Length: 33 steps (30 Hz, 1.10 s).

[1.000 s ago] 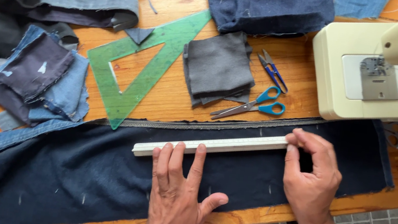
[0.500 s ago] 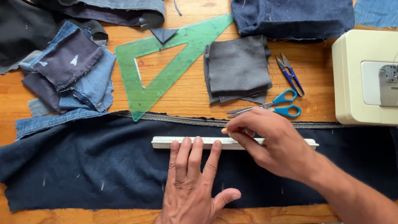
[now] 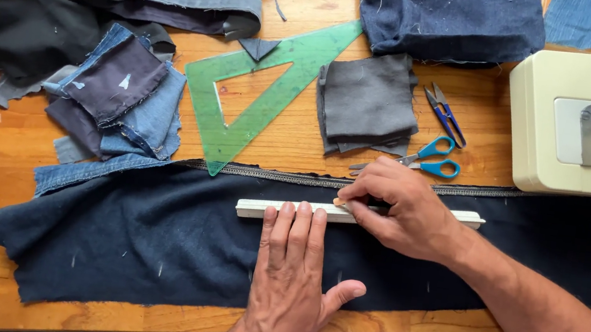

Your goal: The person measures a piece of dark denim fabric using a ruler and a triangular set square, marking lines with chalk. They then use scissors to cut the fabric along the marked lines, separating it into smaller pieces.

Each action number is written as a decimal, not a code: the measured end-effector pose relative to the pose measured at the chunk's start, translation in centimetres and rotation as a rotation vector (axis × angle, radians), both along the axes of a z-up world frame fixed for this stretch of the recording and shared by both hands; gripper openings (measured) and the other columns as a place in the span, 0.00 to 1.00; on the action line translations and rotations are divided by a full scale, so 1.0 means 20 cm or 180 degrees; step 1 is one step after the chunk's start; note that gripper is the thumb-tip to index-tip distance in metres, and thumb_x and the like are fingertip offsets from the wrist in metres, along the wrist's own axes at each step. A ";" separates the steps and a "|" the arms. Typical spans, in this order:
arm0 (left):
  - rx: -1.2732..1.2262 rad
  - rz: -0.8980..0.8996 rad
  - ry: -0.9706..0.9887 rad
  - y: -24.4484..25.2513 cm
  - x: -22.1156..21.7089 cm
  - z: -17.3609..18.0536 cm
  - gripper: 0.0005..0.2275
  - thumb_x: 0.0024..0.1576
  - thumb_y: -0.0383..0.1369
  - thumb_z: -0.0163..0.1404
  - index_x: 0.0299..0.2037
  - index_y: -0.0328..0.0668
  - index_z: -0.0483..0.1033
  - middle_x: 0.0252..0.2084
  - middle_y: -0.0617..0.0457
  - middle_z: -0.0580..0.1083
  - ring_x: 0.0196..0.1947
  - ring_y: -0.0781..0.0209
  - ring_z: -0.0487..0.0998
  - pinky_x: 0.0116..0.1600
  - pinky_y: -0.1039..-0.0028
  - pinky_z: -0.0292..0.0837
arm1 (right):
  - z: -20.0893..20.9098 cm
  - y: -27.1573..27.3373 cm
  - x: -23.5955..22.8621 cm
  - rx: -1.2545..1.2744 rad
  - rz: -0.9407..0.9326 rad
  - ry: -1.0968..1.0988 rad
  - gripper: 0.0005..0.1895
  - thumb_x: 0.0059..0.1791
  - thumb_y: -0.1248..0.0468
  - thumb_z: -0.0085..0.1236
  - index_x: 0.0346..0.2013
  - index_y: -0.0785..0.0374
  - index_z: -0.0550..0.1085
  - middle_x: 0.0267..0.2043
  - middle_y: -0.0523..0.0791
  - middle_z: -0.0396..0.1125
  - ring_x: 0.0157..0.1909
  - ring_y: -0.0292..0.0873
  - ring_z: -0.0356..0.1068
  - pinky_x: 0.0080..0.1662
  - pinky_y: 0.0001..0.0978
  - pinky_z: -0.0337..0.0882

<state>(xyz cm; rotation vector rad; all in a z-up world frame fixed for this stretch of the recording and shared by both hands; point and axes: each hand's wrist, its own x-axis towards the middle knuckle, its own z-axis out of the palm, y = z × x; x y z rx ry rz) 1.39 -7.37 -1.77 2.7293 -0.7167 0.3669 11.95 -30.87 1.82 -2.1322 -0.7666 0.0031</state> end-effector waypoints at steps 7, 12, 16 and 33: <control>0.0022 0.0005 -0.0011 0.00 0.00 -0.01 0.52 0.65 0.74 0.47 0.81 0.26 0.62 0.81 0.32 0.64 0.84 0.30 0.59 0.90 0.35 0.50 | -0.03 0.01 -0.01 -0.0073 -0.0212 -0.0178 0.04 0.57 0.67 0.66 0.46 0.58 0.84 0.42 0.43 0.80 0.46 0.48 0.77 0.51 0.41 0.75; -0.0007 0.0007 -0.0010 0.00 0.00 -0.01 0.53 0.64 0.74 0.50 0.81 0.26 0.62 0.81 0.32 0.64 0.84 0.30 0.60 0.89 0.35 0.51 | -0.05 0.02 -0.02 -0.0087 -0.0364 -0.0266 0.04 0.58 0.66 0.69 0.48 0.58 0.85 0.45 0.43 0.81 0.48 0.47 0.79 0.54 0.40 0.76; -0.0061 -0.0001 -0.0024 0.00 0.00 -0.01 0.51 0.66 0.73 0.46 0.81 0.26 0.62 0.80 0.31 0.65 0.84 0.29 0.60 0.89 0.34 0.50 | -0.02 0.00 -0.01 -0.0032 -0.0130 -0.0062 0.03 0.57 0.64 0.67 0.45 0.58 0.84 0.42 0.43 0.82 0.45 0.47 0.78 0.51 0.40 0.75; -0.0102 -0.0020 0.0012 0.00 0.00 0.01 0.52 0.64 0.71 0.52 0.81 0.26 0.63 0.80 0.32 0.65 0.82 0.30 0.62 0.89 0.35 0.51 | -0.03 -0.01 -0.02 -0.0114 -0.0134 -0.0223 0.04 0.57 0.65 0.69 0.47 0.55 0.86 0.42 0.43 0.81 0.45 0.46 0.78 0.51 0.39 0.76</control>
